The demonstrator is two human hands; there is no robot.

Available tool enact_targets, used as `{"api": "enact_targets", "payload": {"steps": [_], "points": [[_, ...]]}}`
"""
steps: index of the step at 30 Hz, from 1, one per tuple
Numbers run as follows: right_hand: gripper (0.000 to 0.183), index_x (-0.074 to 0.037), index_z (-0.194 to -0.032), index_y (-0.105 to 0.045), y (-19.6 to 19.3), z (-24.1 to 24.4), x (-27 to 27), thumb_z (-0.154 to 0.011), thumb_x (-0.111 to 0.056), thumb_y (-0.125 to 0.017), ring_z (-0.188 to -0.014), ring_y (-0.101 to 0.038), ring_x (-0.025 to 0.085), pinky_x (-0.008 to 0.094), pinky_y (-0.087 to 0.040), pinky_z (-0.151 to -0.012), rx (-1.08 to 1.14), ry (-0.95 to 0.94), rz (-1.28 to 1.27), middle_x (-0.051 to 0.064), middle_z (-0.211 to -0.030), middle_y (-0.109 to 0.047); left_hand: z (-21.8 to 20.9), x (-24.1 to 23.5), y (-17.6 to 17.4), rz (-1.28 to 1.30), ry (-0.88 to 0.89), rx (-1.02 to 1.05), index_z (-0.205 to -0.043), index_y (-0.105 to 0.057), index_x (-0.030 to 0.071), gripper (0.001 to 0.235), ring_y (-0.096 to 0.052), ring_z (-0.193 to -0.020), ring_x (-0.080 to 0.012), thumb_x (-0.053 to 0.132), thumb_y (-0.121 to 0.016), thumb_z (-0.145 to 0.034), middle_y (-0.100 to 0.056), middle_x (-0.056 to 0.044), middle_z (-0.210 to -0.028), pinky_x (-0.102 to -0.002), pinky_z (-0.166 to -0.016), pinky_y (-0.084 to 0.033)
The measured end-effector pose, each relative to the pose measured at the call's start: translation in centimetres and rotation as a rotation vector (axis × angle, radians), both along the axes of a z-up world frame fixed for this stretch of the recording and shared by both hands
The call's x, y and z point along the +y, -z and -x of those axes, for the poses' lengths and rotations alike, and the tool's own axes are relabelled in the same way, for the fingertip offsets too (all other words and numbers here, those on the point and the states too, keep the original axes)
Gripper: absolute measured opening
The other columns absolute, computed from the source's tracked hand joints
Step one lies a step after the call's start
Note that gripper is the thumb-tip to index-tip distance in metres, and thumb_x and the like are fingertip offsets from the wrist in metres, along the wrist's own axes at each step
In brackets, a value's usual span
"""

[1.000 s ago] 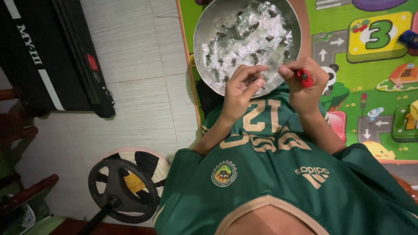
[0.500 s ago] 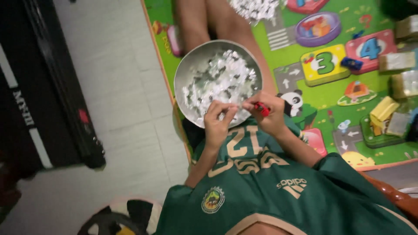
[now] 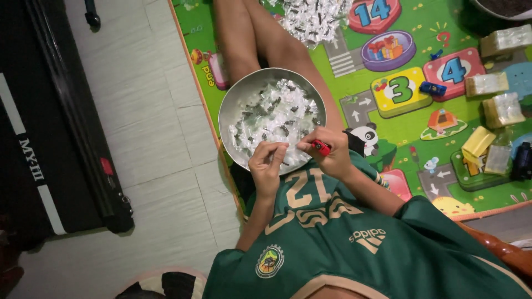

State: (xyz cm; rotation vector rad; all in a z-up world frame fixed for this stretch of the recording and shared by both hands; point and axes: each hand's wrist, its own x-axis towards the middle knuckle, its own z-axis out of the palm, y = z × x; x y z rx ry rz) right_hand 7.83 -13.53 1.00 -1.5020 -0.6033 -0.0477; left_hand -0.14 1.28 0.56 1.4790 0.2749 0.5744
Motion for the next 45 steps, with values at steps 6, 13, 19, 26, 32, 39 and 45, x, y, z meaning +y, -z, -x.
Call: {"api": "enact_targets", "payload": {"steps": [6,13,19,26,32,39,45], "points": [[0.022,-0.005,-0.08,-0.074,0.8,-1.1,-1.3,-0.095,-0.02,-0.081,-0.058,-0.053,0.018,0.033,-0.046,-0.06,0.0,0.086,0.038,0.01,-0.066,-0.061,0.3,2.1,2.3,0.1,-0.189,0.033,-0.096,-0.074,0.002,0.011,-0.054,-0.071,-0.0057,0.012,-0.07,-0.098,-0.067,-0.004,-0.081,-0.023,-0.07,-0.049],[0.019,-0.01,-0.087,-0.076,3.1,0.2,-0.5,-0.093,-0.028,-0.081,-0.071,-0.066,0.023,0.029,-0.052,-0.071,-0.04,0.051,0.059,0.008,-0.079,-0.069,-0.4,0.7,1.0,0.038,-0.158,0.023,-0.099,-0.073,0.0,0.006,-0.058,-0.074,-0.0069,0.004,-0.072,-0.095,-0.071,-0.008,-0.085,-0.024,-0.073,-0.053],[0.025,-0.008,-0.107,-0.075,1.6,1.4,1.2,-0.088,-0.02,-0.085,-0.088,-0.069,0.032,0.041,-0.056,-0.083,-0.141,-0.003,0.15,0.014,-0.098,-0.066,0.1,-1.3,0.7,-0.054,-0.15,-0.047,-0.125,-0.059,-0.002,0.031,-0.061,-0.076,-0.0119,0.0,-0.071,-0.096,-0.064,-0.01,-0.09,-0.03,-0.076,-0.056],[0.007,-0.009,-0.091,-0.075,2.7,0.3,0.1,-0.092,-0.015,-0.08,-0.078,-0.071,0.026,0.035,-0.057,-0.077,-0.073,-0.092,0.155,0.007,-0.088,-0.07,0.1,0.6,0.1,-0.277,-0.087,-0.017,-0.094,-0.077,0.006,0.014,-0.063,-0.073,-0.0156,0.016,-0.083,-0.086,-0.065,-0.004,-0.084,-0.028,-0.074,-0.056],[0.009,-0.008,-0.095,-0.071,2.5,-0.4,-0.7,-0.088,-0.007,-0.077,-0.08,-0.071,0.036,0.043,-0.056,-0.074,-0.064,-0.251,0.202,0.013,-0.09,-0.071,0.7,1.9,2.1,-0.337,-0.06,0.13,-0.085,-0.075,0.012,0.015,-0.06,-0.072,-0.0163,0.022,-0.086,-0.085,-0.065,-0.002,-0.086,-0.031,-0.072,-0.053],[0.007,-0.003,-0.095,-0.073,-0.9,-0.2,-0.8,-0.092,0.002,-0.07,-0.09,-0.073,0.039,0.048,-0.057,-0.08,-0.08,-0.427,0.221,0.017,-0.1,-0.072,1.3,2.2,2.0,-0.209,-0.054,0.197,-0.088,-0.073,0.009,0.015,-0.055,-0.061,-0.0104,0.02,-0.084,-0.089,-0.06,-0.003,-0.066,-0.025,-0.06,-0.05],[0.016,-0.004,-0.104,-0.078,0.5,-0.8,-1.4,-0.09,0.002,-0.074,-0.105,-0.073,0.036,0.05,-0.054,-0.091,0.111,-0.547,0.118,0.017,-0.105,-0.074,1.7,2.8,1.2,-0.063,-0.076,0.17,-0.089,-0.07,0.006,0.021,-0.05,-0.062,-0.0082,0.019,-0.064,-0.104,-0.054,-0.002,-0.063,-0.024,-0.061,-0.049]]}}
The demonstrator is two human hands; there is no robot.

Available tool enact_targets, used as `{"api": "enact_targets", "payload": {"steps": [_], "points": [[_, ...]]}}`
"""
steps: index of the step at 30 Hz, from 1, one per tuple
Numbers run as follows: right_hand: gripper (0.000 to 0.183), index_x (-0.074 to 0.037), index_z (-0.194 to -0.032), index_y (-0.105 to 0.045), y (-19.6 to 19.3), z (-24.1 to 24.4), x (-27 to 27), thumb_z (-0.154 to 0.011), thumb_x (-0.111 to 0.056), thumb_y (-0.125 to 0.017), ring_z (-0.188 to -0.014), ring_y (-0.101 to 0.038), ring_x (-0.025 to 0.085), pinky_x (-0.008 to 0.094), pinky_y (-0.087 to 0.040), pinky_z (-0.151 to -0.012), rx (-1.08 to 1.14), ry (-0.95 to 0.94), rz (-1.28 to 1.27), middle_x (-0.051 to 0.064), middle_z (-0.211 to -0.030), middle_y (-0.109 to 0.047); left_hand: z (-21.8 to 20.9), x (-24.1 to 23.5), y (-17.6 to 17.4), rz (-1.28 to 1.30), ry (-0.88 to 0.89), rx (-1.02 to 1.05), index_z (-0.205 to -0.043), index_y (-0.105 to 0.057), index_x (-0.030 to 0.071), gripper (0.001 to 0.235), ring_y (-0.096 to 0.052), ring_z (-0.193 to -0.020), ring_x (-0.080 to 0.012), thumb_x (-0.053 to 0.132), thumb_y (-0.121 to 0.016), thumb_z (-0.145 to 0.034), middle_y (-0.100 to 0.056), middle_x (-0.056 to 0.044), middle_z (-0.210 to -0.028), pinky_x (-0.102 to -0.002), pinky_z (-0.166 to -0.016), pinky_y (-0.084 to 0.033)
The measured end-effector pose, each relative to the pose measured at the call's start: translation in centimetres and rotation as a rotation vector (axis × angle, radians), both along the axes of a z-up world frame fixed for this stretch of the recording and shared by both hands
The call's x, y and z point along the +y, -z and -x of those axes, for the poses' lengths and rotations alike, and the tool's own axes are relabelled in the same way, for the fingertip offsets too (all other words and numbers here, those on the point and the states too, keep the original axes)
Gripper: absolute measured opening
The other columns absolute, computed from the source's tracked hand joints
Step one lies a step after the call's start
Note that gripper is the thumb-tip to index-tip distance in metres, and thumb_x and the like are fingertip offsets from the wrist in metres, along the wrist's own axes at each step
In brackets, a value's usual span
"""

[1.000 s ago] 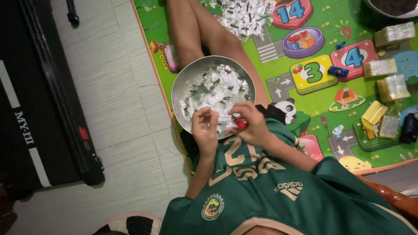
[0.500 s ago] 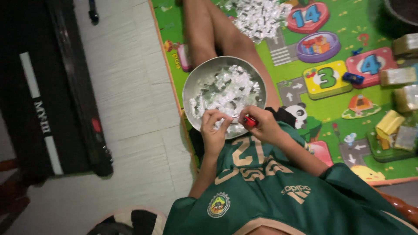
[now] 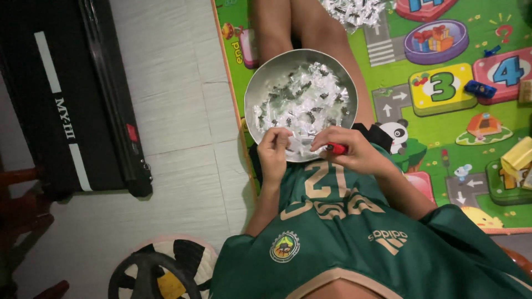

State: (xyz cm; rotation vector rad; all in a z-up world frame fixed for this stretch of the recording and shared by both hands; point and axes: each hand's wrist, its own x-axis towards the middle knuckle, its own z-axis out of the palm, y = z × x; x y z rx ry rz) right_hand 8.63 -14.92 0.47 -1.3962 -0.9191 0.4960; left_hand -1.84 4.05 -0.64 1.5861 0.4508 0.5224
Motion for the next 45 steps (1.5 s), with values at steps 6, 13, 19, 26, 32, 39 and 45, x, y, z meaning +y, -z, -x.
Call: {"api": "enact_targets", "payload": {"steps": [6,13,19,26,32,39,45], "points": [[0.02,-0.008,-0.109,-0.079,-0.7,-0.1,0.8,-0.089,-0.005,-0.076,-0.113,-0.07,0.038,0.051,-0.05,-0.098,-0.008,-0.053,0.081,0.016,-0.118,-0.073,-0.4,-0.7,-1.5,-0.248,-0.054,-0.038,-0.088,-0.075,0.007,0.018,-0.058,-0.06,-0.0162,0.017,-0.068,-0.101,-0.062,-0.008,-0.07,-0.028,-0.059,-0.051],[0.028,-0.005,-0.118,-0.077,-1.1,0.2,0.8,-0.091,0.001,-0.071,-0.116,-0.069,0.039,0.052,-0.049,-0.099,0.043,-0.048,0.075,0.02,-0.124,-0.073,-0.5,-0.9,-1.8,-0.35,-0.093,-0.065,-0.091,-0.077,0.009,0.013,-0.057,-0.062,-0.0156,0.016,-0.071,-0.099,-0.062,-0.005,-0.074,-0.027,-0.06,-0.05],[0.026,-0.004,-0.118,-0.078,0.2,-0.3,0.8,-0.093,0.0,-0.071,-0.115,-0.069,0.037,0.052,-0.048,-0.102,0.061,-0.072,0.081,0.019,-0.12,-0.073,-0.7,-0.9,-2.4,-0.265,-0.038,-0.067,-0.09,-0.078,0.01,0.015,-0.057,-0.06,-0.0148,0.018,-0.07,-0.1,-0.063,-0.004,-0.072,-0.028,-0.06,-0.05],[0.032,-0.003,-0.123,-0.076,0.6,-0.9,1.0,-0.092,0.0,-0.072,-0.12,-0.066,0.038,0.056,-0.046,-0.104,0.099,-0.164,0.123,0.02,-0.124,-0.071,-0.7,-0.1,-2.1,-0.236,0.018,-0.034,-0.089,-0.078,0.01,0.016,-0.057,-0.06,-0.0137,0.016,-0.068,-0.1,-0.062,-0.006,-0.069,-0.026,-0.059,-0.049],[0.032,-0.003,-0.124,-0.075,1.2,-0.7,0.9,-0.092,0.001,-0.071,-0.121,-0.066,0.037,0.055,-0.047,-0.104,0.156,-0.2,0.14,0.02,-0.125,-0.071,-0.5,-0.1,-1.4,-0.176,0.006,-0.009,-0.09,-0.075,0.006,0.021,-0.061,-0.068,-0.0175,0.016,-0.063,-0.104,-0.068,-0.01,-0.078,-0.029,-0.065,-0.053],[0.028,-0.002,-0.118,-0.079,0.9,-2.6,0.2,-0.091,-0.005,-0.071,-0.112,-0.07,0.042,0.057,-0.047,-0.102,0.242,-0.398,0.265,0.025,-0.119,-0.074,-0.5,1.9,-0.3,-0.093,-0.161,0.0,-0.102,-0.071,0.006,0.028,-0.057,-0.075,-0.0096,0.023,-0.049,-0.11,-0.063,-0.007,-0.09,-0.021,-0.066,-0.052],[0.017,-0.005,-0.111,-0.07,10.5,-7.9,-2.1,-0.095,-0.003,-0.068,-0.049,-0.052,0.013,0.025,-0.044,-0.049,0.777,0.3,-0.029,0.005,-0.08,-0.065,-0.5,3.0,0.7,-0.014,-0.306,-0.037,-0.1,-0.069,0.004,0.024,-0.055,-0.067,-0.0051,0.019,-0.051,-0.107,-0.057,-0.003,-0.085,-0.017,-0.059,-0.047]]}}
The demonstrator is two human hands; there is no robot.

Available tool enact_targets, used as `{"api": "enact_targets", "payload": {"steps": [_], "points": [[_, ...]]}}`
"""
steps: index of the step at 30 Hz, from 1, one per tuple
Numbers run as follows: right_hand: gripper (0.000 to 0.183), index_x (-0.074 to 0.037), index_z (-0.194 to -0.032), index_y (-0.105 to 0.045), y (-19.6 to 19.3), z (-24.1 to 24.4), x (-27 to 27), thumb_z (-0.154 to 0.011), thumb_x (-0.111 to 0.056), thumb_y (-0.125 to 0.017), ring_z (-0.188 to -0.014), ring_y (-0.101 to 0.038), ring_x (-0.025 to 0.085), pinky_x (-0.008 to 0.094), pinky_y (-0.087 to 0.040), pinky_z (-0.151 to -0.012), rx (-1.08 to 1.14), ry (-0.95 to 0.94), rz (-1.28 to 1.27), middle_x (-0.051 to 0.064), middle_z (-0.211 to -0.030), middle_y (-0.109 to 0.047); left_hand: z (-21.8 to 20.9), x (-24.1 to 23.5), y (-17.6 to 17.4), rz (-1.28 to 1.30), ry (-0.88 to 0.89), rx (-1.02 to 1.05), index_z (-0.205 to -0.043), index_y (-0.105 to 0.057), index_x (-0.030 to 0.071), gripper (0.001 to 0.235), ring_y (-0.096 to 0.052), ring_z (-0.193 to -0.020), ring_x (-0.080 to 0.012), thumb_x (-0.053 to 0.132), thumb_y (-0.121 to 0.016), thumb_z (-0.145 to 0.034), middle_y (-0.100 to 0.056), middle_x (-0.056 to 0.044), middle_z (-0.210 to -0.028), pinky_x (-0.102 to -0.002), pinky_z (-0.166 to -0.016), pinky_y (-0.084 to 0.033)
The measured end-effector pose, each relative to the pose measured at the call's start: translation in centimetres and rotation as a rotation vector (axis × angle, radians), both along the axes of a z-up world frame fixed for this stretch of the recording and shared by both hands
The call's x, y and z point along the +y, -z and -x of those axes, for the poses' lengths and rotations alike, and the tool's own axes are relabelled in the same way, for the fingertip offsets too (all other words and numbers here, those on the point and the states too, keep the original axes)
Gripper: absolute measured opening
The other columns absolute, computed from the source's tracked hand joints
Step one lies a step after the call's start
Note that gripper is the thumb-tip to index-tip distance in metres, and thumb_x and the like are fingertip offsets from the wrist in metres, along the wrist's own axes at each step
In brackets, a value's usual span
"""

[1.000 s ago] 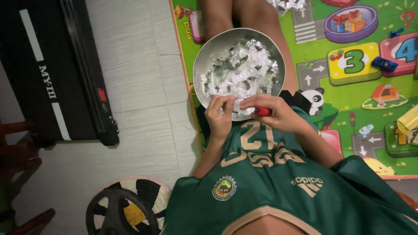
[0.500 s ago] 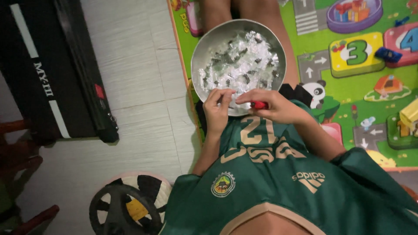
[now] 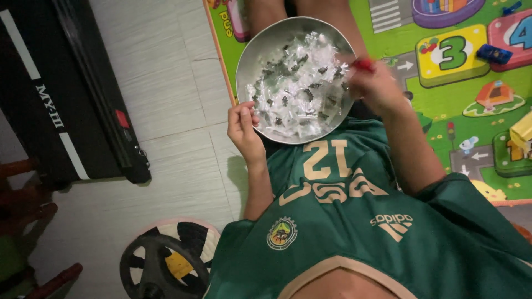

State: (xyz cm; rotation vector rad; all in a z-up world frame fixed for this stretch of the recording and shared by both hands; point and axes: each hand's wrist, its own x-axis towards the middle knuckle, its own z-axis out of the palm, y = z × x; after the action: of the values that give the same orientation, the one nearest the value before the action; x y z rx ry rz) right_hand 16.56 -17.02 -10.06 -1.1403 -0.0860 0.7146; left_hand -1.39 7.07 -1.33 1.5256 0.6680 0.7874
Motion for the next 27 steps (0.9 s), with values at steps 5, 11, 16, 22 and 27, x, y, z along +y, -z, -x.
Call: {"api": "enact_targets", "payload": {"steps": [5,11,16,22,27], "points": [[0.043,-0.004,-0.137,-0.062,-6.4,0.6,1.4,-0.095,-0.009,-0.056,-0.058,-0.045,0.001,0.016,-0.034,-0.05,-0.014,0.088,0.019,0.002,-0.11,-0.062,0.0,-0.3,-0.4,0.018,0.109,0.074,-0.106,-0.066,0.006,0.015,-0.052,-0.076,-0.0089,0.013,-0.053,-0.104,-0.063,-0.002,-0.1,-0.023,-0.071,-0.048],[0.029,-0.004,-0.122,-0.072,-4.3,5.5,2.4,-0.094,-0.008,-0.066,-0.045,-0.051,0.013,0.024,-0.04,-0.043,-0.084,0.046,0.183,0.007,-0.061,-0.057,-1.1,-1.3,0.9,-0.558,0.277,0.38,-0.116,-0.069,0.01,0.018,-0.064,-0.095,-0.0322,0.016,-0.065,-0.099,-0.063,-0.011,-0.106,-0.042,-0.084,-0.054],[0.017,-0.007,-0.111,-0.075,-4.5,7.7,2.8,-0.094,-0.005,-0.071,-0.052,-0.055,0.009,0.023,-0.043,-0.052,-0.281,-0.069,0.309,0.008,-0.082,-0.073,-2.2,-1.9,2.4,-0.725,0.567,0.726,-0.145,-0.052,0.001,0.064,-0.053,-0.128,-0.0485,0.025,-0.076,-0.092,-0.053,-0.027,-0.139,-0.065,-0.104,-0.043],[0.021,-0.016,-0.113,-0.078,-4.4,7.9,2.3,-0.094,-0.007,-0.074,-0.091,-0.07,0.023,0.035,-0.049,-0.093,-0.583,-0.036,0.472,0.007,-0.092,-0.075,-2.2,-1.9,6.3,-0.834,0.54,0.76,-0.143,-0.054,0.015,0.058,-0.062,-0.105,-0.0312,0.027,-0.075,-0.091,-0.06,-0.009,-0.108,-0.053,-0.09,-0.049],[0.019,-0.019,-0.115,-0.078,-4.1,8.1,1.9,-0.098,-0.011,-0.077,-0.088,-0.069,0.023,0.035,-0.047,-0.091,-0.621,-0.023,0.529,0.005,-0.093,-0.074,-2.4,-1.0,5.5,-0.682,0.387,0.58,-0.106,-0.067,0.025,0.014,-0.069,-0.09,-0.0132,0.032,-0.071,-0.094,-0.064,0.01,-0.089,-0.036,-0.093,-0.047]]}}
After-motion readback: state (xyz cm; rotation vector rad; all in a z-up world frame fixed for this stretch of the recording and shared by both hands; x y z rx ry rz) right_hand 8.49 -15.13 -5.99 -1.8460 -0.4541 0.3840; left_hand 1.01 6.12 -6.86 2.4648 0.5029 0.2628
